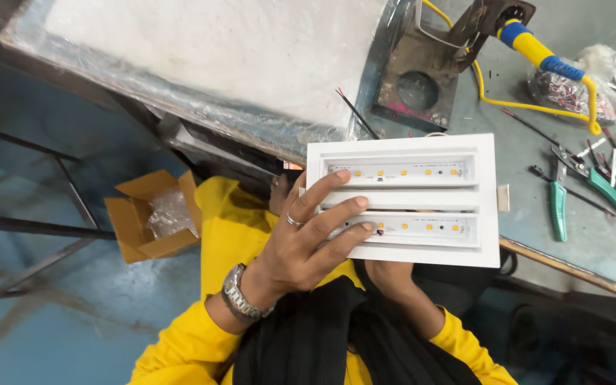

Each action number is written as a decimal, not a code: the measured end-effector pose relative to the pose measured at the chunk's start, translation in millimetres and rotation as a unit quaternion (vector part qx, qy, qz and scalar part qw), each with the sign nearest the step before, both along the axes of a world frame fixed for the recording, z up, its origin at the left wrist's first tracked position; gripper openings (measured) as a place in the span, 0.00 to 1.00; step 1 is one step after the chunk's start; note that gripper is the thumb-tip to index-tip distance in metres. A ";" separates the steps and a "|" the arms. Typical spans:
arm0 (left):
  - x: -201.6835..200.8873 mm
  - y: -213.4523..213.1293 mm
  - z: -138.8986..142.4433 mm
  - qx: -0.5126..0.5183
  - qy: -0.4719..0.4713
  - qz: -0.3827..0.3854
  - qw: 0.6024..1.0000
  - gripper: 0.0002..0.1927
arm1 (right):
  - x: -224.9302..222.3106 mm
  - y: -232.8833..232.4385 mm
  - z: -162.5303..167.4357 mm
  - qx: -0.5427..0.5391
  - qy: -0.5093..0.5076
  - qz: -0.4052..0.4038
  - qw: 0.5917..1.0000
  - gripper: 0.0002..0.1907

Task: The person strips the ends of two wires, then solders them to the terminals of a white LED light fixture. They use a soldering iron and solder, and also apply a paste from a small tin onto the fixture's surface.

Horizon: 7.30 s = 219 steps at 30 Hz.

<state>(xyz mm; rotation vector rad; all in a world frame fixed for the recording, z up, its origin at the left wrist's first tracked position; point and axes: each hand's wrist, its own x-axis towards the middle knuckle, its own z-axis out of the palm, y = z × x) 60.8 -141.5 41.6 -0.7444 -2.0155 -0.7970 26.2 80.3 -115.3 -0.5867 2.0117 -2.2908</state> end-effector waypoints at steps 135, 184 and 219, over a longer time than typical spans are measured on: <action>-114.9 -45.3 18.1 -0.086 -0.372 0.040 0.923 0.05 | -127.7 -35.3 178.1 0.440 0.358 0.118 0.815 0.20; -149.4 -69.3 19.5 -0.151 -0.357 -0.100 0.916 0.08 | -135.7 -38.4 181.9 0.454 0.414 0.143 0.776 0.17; -159.8 -58.7 18.5 -0.101 -0.503 0.042 0.857 0.34 | -129.3 -55.0 203.7 0.451 0.198 0.201 0.847 0.15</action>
